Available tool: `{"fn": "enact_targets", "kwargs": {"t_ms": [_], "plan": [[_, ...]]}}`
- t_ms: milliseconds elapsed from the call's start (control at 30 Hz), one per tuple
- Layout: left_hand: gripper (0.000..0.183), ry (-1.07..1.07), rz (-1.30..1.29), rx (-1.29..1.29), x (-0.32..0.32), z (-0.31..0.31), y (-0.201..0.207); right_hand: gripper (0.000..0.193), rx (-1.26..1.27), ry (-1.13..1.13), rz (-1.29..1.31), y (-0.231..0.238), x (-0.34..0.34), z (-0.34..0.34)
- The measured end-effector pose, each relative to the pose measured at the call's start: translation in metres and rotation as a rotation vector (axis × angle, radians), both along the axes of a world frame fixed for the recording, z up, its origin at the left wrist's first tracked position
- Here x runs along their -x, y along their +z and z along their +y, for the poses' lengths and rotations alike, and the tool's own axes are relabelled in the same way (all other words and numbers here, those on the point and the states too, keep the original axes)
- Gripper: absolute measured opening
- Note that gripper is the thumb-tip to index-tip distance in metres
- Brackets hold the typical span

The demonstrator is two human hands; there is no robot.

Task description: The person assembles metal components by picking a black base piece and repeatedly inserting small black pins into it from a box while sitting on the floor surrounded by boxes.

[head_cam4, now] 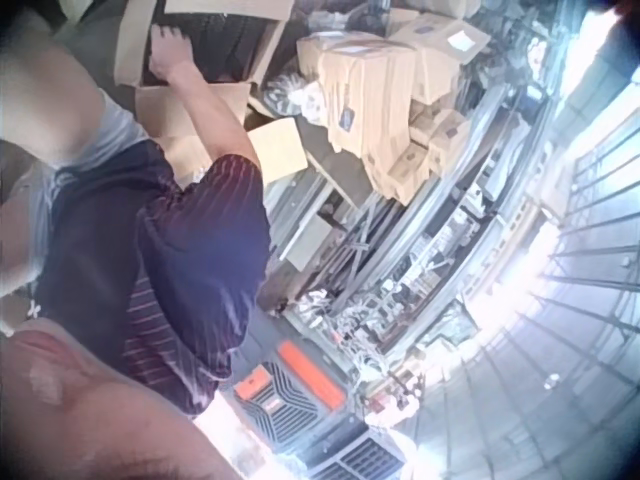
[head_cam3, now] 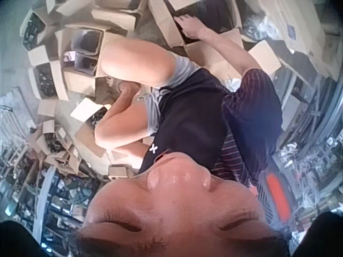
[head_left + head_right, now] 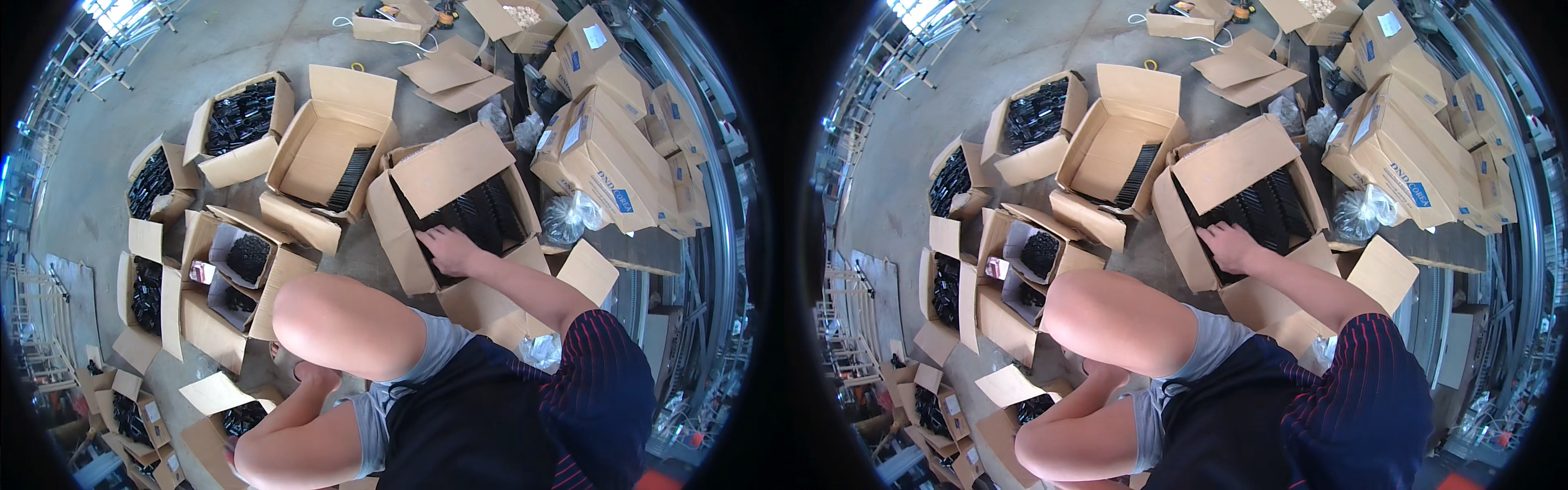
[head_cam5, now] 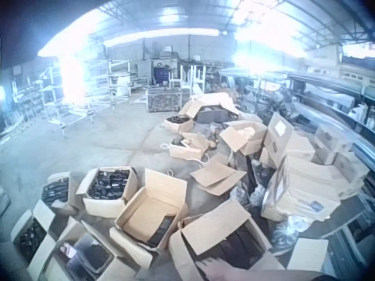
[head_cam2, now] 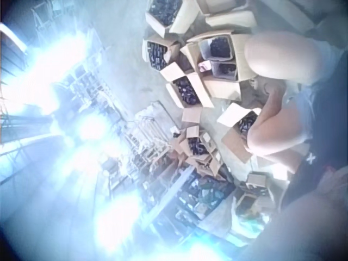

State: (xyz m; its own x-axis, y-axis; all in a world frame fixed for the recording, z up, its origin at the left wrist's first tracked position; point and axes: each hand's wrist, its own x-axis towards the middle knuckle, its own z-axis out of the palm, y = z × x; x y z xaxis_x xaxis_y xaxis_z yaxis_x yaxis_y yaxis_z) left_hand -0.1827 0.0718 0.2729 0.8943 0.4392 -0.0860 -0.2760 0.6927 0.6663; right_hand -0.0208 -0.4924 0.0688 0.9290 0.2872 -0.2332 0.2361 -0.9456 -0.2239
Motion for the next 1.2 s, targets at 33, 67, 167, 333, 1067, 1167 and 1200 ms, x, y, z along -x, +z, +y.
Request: {"fn": "enact_targets", "kwargs": {"t_ms": [33,67,167,333,1067,1167,1200], "plan": [[0.038,0.003,-0.016,0.009,0.004,-0.003,0.004,0.06,-0.033,-0.007,-0.104,-0.004,0.001,0.004],[0.038,0.003,-0.032,0.017,0.009,-0.002,0.011,0.059,-0.093,-0.096,-0.062,-0.007,-0.002,0.004],[0.039,-0.013,-0.06,0.064,0.018,0.006,0.026,0.052,-0.279,-0.271,0.035,-0.002,-0.001,0.002],[0.04,-0.077,-0.109,0.239,0.024,0.02,0.043,0.066,-0.551,-0.2,0.183,0.019,0.003,-0.031],[0.027,0.003,-0.195,-0.084,0.002,-0.008,0.036,0.066,-0.321,-0.135,-0.087,0.036,0.03,-0.03],[0.025,-0.006,-0.193,-0.119,0.004,0.0,0.03,0.051,-0.645,-0.333,-0.388,0.039,0.023,-0.047],[0.024,-0.018,-0.208,-0.136,0.003,0.001,0.027,0.049,-0.74,-0.483,-0.351,0.044,0.021,-0.051]]}}
